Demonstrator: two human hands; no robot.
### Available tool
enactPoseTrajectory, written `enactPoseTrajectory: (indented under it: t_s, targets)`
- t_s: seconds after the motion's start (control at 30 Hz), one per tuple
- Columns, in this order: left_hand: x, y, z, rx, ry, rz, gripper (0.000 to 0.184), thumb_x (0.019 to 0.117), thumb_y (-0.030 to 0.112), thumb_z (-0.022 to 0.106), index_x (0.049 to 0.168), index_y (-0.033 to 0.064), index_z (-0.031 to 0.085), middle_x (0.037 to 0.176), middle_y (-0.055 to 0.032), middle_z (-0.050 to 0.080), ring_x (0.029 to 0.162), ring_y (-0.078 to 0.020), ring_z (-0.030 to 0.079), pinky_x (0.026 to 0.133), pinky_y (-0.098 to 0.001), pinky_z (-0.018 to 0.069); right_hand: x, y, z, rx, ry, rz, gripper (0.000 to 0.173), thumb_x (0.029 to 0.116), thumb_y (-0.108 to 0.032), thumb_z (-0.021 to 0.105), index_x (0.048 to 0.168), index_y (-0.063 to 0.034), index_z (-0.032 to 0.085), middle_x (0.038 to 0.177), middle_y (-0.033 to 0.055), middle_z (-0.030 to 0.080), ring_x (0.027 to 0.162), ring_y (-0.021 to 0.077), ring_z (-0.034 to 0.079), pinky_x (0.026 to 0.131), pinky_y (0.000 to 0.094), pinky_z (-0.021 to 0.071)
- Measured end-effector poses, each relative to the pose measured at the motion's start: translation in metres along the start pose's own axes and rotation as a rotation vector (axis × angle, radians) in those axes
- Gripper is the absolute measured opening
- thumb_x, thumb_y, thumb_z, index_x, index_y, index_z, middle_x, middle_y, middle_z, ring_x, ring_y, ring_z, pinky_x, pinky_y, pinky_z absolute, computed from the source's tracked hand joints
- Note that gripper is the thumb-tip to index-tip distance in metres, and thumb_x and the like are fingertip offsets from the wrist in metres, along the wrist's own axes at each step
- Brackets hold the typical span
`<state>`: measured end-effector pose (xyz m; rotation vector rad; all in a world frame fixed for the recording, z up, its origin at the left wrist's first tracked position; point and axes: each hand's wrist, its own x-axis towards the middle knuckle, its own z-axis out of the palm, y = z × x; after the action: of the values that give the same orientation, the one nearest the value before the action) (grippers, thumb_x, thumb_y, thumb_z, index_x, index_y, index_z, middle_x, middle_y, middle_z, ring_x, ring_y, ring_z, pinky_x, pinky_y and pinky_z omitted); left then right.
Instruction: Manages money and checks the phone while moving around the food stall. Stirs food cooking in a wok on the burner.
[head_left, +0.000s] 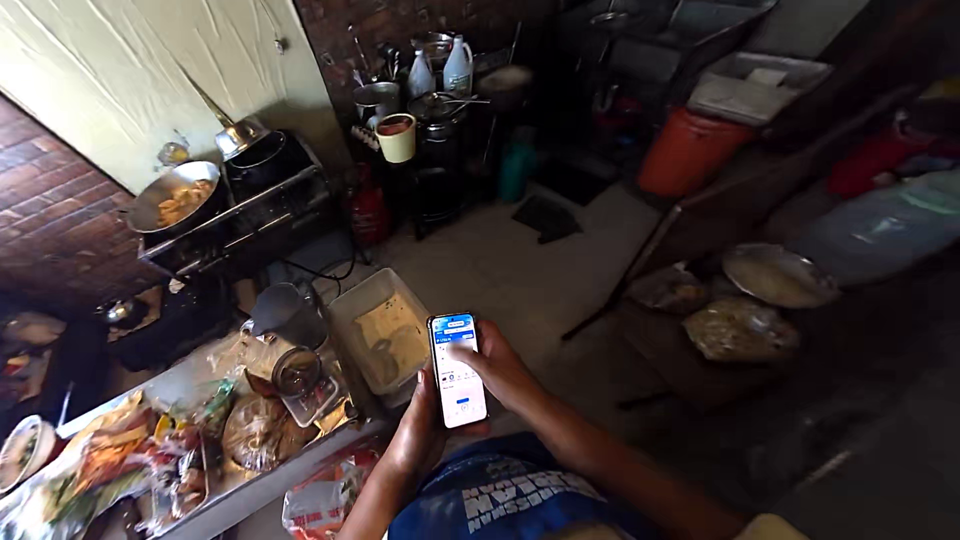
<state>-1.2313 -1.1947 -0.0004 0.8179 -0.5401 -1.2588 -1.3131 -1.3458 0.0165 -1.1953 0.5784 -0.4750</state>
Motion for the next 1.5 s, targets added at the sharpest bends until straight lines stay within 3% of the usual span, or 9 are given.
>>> enactPoseTrajectory:
  t_s: [0.13,0.27,0.5,0.63,0.9,1.07,1.2,1.33,1.5]
  targets:
    - [0.06,-0.002,-0.003,-0.001,-0.009,0.008,0.088,0.0963,0.076,0.036,0.16,0.0167,0.02,0.138,-0.0197,0.06,0.112,-0.0373,0.069,0.081,-0.0517,0.0634,0.045,-0.01,-0.043,-0.042,-0.037,0.012,0.042,0.1043,-0.022,0.055,0.138,-0.0002,0.044,0.116,0.0113,0.069,0.1,0.0162,0.072,0.087,0.0329,0.0625]
    - [0.132,-0.011,-0.003,-0.039,0.1,0.037,0.091,0.0927,0.079,0.04,0.159,0.0184,0.023,0.135,-0.0207,0.062,0.111,-0.0401,0.068,0.079,-0.0545,0.0634,0.108,-0.014,-0.115,-0.093,-0.09,0.101,0.057,0.1064,-0.041,0.043,0.153,-0.0079,0.041,0.126,0.0128,0.066,0.106,0.0252,0.071,0.081,0.0442,0.0631]
    - [0.289,-0.01,0.02,-0.193,0.322,0.135,0.1,0.0887,0.081,0.046,0.16,0.0198,0.012,0.137,-0.0231,0.059,0.11,-0.0439,0.068,0.074,-0.055,0.0635,0.233,-0.059,-0.27,-0.079,-0.125,0.263,0.051,0.109,-0.037,0.034,0.149,-0.0076,0.042,0.117,0.0116,0.071,0.1,0.0304,0.073,0.077,0.0477,0.0633]
    - [0.363,-0.01,0.036,-0.207,0.329,0.18,0.097,0.0906,0.08,0.043,0.16,0.0214,0.01,0.137,-0.023,0.06,0.111,-0.0442,0.068,0.073,-0.0538,0.0637,0.292,-0.092,-0.313,-0.109,-0.25,0.218,0.048,0.1076,-0.032,0.036,0.147,-0.0057,0.044,0.12,0.0122,0.069,0.105,0.0294,0.071,0.083,0.0456,0.0623]
    - [0.426,-0.002,0.029,-0.131,0.324,0.219,0.098,0.0908,0.081,0.043,0.161,0.0244,0.004,0.146,-0.0183,0.053,0.122,-0.0431,0.062,0.082,-0.0592,0.0613,0.375,-0.117,-0.293,-0.198,-0.526,0.13,0.056,0.1067,-0.033,0.046,0.154,-0.0043,0.04,0.135,0.0113,0.065,0.119,0.0232,0.067,0.1,0.04,0.0567]
    - [0.457,0.022,-0.003,-0.194,0.413,0.291,0.097,0.0914,0.08,0.042,0.162,0.0236,0.006,0.146,-0.0216,0.053,0.124,-0.046,0.06,0.089,-0.0639,0.0576,0.43,-0.123,-0.284,-0.294,-0.585,0.138,0.059,0.1071,-0.037,0.045,0.156,-0.006,0.037,0.137,0.0104,0.064,0.12,0.0242,0.066,0.1,0.0415,0.0568]
    - [0.485,0.048,-0.059,-0.254,0.462,0.358,0.096,0.0905,0.08,0.044,0.162,0.0244,0.01,0.144,-0.0237,0.054,0.122,-0.0475,0.06,0.091,-0.0639,0.0566,0.493,-0.125,-0.289,-0.4,-0.527,0.11,0.064,0.105,-0.047,0.047,0.154,-0.0057,0.04,0.134,0.0113,0.066,0.117,0.0277,0.068,0.097,0.0449,0.0594]
    - [0.514,0.098,-0.135,-0.257,0.509,0.432,0.088,0.0939,0.078,0.038,0.16,0.0238,0.016,0.141,-0.0247,0.056,0.119,-0.048,0.062,0.089,-0.0634,0.0571,0.568,-0.128,-0.289,-0.452,-0.446,0.157,0.05,0.1079,-0.03,0.04,0.148,0.0007,0.045,0.129,0.0147,0.067,0.109,0.0253,0.07,0.092,0.0437,0.0599]
    - [0.53,0.184,-0.218,-0.225,0.556,0.548,0.09,0.0936,0.075,0.045,0.159,0.0214,0.015,0.139,-0.0249,0.058,0.118,-0.0474,0.063,0.09,-0.0624,0.0574,0.657,-0.128,-0.262,-0.357,-0.313,0.29,0.039,0.1116,-0.025,0.036,0.143,-0.0029,0.045,0.12,0.0043,0.069,0.102,0.0168,0.071,0.089,0.0379,0.0605]
